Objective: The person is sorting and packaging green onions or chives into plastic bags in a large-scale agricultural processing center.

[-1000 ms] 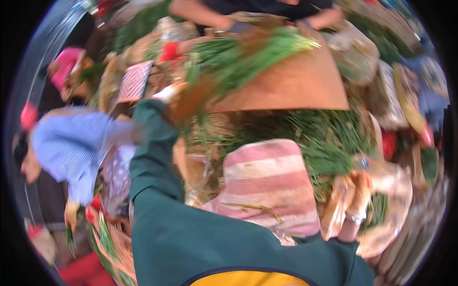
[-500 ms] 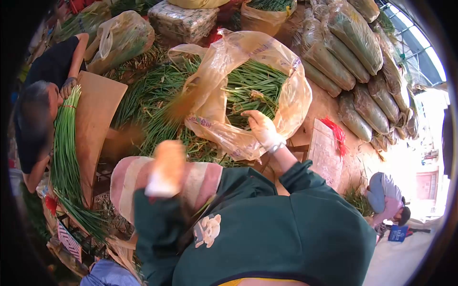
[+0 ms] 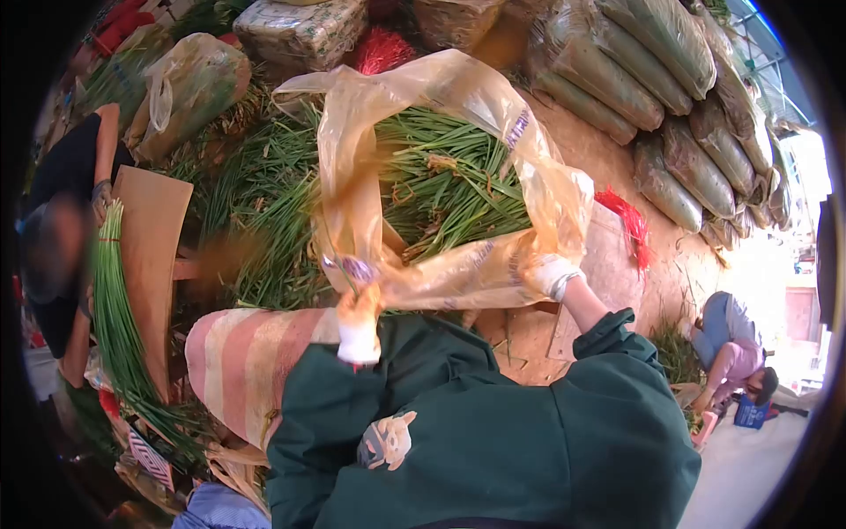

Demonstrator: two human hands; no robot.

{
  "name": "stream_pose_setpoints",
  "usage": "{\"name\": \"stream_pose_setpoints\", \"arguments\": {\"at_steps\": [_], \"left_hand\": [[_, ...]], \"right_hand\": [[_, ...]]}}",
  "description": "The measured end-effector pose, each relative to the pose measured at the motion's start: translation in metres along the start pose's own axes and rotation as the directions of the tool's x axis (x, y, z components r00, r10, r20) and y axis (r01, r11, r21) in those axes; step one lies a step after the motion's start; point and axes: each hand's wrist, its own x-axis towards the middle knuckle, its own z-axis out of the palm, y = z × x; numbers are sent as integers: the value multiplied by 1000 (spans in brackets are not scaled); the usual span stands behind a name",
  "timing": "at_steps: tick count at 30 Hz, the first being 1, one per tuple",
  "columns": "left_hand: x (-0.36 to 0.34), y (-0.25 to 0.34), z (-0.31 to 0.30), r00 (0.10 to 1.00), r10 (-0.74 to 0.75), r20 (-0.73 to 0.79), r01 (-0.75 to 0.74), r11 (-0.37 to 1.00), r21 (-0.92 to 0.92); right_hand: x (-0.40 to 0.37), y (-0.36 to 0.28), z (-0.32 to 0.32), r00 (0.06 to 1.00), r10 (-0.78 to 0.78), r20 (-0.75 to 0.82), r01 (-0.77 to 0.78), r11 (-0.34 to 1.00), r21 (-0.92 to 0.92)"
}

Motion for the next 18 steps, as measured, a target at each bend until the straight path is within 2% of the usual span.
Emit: {"name": "stream_pose_setpoints", "arguments": {"at_steps": [1,2,3,4,5,6,7,8,9,11,13,14,15,17,18], "left_hand": [[-15,1,-5,996,41,84,-53,988,147],[-25,-1,-16,971,92,219,-131,977,170],[-33,-1,-27,926,138,351,-212,960,181],[-45,-1,-31,962,129,241,-210,913,348],[-49,8,-30,963,127,238,-208,912,353],[-55,21,-31,962,106,250,-216,857,468],[-61,31,-30,963,82,255,-219,789,574],[-63,35,-25,971,76,227,-197,791,580],[-63,33,-24,974,82,213,-194,789,583],[-62,30,-22,980,103,171,-170,881,442],[-63,37,-9,982,113,150,-165,897,410],[-63,35,-6,984,89,152,-148,887,437],[-62,33,-6,985,65,157,-132,875,465],[-60,27,-8,985,86,148,-143,890,434],[-59,27,-10,987,76,142,-129,901,414]], "right_hand": [[3,13,12,1000,-17,25,20,996,-92],[3,11,2,1000,-15,24,18,996,-88],[3,10,-10,984,164,-66,-159,985,73],[3,5,-28,930,346,-123,-310,919,244],[5,-5,-46,918,278,-282,-199,939,280],[13,-17,-60,877,210,-433,-80,951,298],[31,-24,-69,809,57,-586,83,974,210],[53,-37,-79,776,-104,-622,97,994,-44],[59,-54,-81,842,-154,-517,102,986,-129],[99,-62,-42,798,-366,-478,259,926,-276],[119,-66,-23,853,-414,-317,348,905,-246],[123,-66,-17,805,-494,-330,374,853,-364],[135,-65,-7,800,-503,-328,381,847,-371],[160,-61,11,607,-577,-547,409,817,-407],[165,-62,16,573,-559,-600,338,828,-448]]}}
